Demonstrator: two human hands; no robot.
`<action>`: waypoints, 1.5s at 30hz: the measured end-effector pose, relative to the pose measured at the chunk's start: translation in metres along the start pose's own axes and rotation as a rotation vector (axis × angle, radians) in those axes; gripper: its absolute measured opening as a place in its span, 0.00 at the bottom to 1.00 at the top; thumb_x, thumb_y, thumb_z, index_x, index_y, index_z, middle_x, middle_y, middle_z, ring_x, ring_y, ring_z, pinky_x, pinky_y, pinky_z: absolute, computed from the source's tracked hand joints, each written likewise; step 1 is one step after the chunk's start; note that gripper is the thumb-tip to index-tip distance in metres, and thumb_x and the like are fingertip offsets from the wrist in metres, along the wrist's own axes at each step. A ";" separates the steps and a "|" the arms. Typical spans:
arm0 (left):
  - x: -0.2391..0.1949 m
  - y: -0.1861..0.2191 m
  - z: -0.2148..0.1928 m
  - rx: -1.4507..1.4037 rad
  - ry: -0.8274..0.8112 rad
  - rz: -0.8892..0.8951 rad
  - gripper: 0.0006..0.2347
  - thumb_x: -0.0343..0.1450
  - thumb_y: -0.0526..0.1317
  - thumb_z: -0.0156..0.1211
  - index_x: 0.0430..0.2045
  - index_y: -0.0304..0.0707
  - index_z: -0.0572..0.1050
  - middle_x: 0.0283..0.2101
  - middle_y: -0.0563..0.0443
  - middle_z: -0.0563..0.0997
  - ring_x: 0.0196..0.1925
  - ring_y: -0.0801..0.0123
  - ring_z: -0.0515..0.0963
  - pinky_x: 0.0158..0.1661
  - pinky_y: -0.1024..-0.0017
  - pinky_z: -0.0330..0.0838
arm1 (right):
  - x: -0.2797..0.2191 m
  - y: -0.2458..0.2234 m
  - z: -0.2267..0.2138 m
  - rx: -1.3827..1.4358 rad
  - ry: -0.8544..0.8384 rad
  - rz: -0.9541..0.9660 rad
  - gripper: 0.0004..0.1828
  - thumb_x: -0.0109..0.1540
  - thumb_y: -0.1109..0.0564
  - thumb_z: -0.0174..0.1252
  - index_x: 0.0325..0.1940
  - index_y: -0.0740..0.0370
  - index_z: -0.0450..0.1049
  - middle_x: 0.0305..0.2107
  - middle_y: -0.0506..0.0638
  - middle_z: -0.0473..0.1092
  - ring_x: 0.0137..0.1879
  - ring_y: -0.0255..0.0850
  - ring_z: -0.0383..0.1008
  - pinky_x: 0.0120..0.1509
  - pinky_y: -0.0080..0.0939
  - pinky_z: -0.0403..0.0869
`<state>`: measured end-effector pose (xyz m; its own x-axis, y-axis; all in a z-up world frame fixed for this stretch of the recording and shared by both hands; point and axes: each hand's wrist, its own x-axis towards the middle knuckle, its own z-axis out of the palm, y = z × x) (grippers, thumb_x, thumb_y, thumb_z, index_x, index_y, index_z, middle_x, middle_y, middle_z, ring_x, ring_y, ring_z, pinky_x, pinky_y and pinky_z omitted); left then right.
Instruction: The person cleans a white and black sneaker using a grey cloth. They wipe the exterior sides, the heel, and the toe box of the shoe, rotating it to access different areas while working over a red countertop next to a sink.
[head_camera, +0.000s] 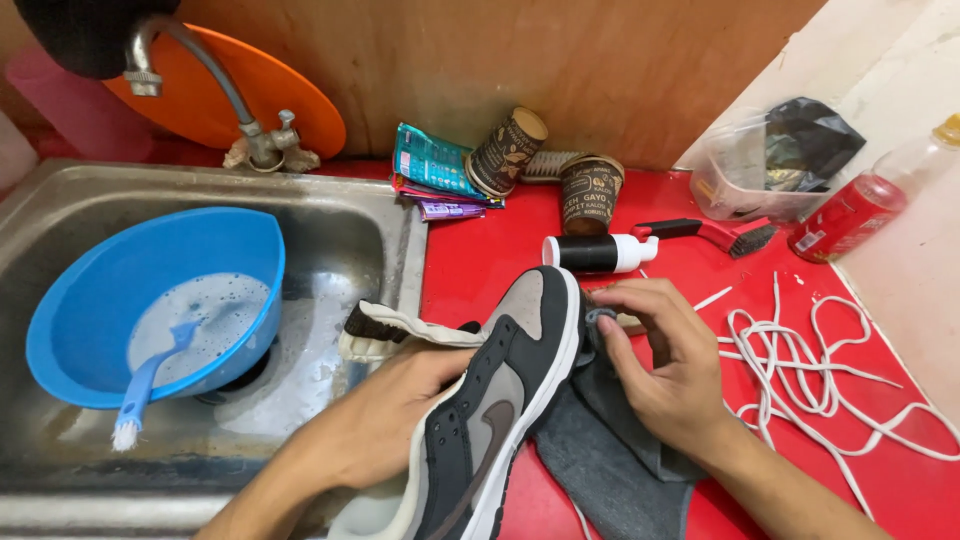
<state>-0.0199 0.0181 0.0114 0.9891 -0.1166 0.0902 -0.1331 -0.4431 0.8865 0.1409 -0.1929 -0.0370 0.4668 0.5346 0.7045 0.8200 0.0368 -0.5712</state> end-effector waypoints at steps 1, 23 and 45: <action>0.000 0.002 0.000 -0.003 0.001 0.002 0.18 0.70 0.41 0.46 0.51 0.43 0.79 0.62 0.57 0.83 0.63 0.72 0.80 0.56 0.69 0.73 | 0.001 0.000 0.000 -0.003 -0.003 -0.001 0.10 0.65 0.69 0.55 0.51 0.69 0.73 0.43 0.59 0.72 0.49 0.43 0.75 0.48 0.31 0.78; 0.002 -0.005 0.008 0.168 0.027 0.024 0.16 0.70 0.46 0.50 0.49 0.46 0.79 0.65 0.53 0.79 0.64 0.54 0.78 0.54 0.64 0.72 | 0.015 0.002 -0.012 -0.112 -0.224 -0.261 0.04 0.65 0.65 0.57 0.44 0.69 0.74 0.41 0.58 0.69 0.49 0.48 0.74 0.52 0.40 0.77; 0.001 -0.007 0.009 0.238 0.010 0.009 0.17 0.71 0.49 0.48 0.51 0.50 0.78 0.64 0.52 0.79 0.62 0.50 0.77 0.51 0.62 0.72 | 0.013 -0.007 -0.016 -0.040 -0.328 -0.275 0.05 0.65 0.64 0.56 0.44 0.66 0.74 0.43 0.58 0.67 0.52 0.51 0.73 0.53 0.42 0.77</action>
<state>-0.0183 0.0128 0.0015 0.9882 -0.1134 0.1033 -0.1522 -0.6396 0.7535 0.1467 -0.1996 -0.0175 0.1045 0.7498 0.6533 0.9143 0.1860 -0.3598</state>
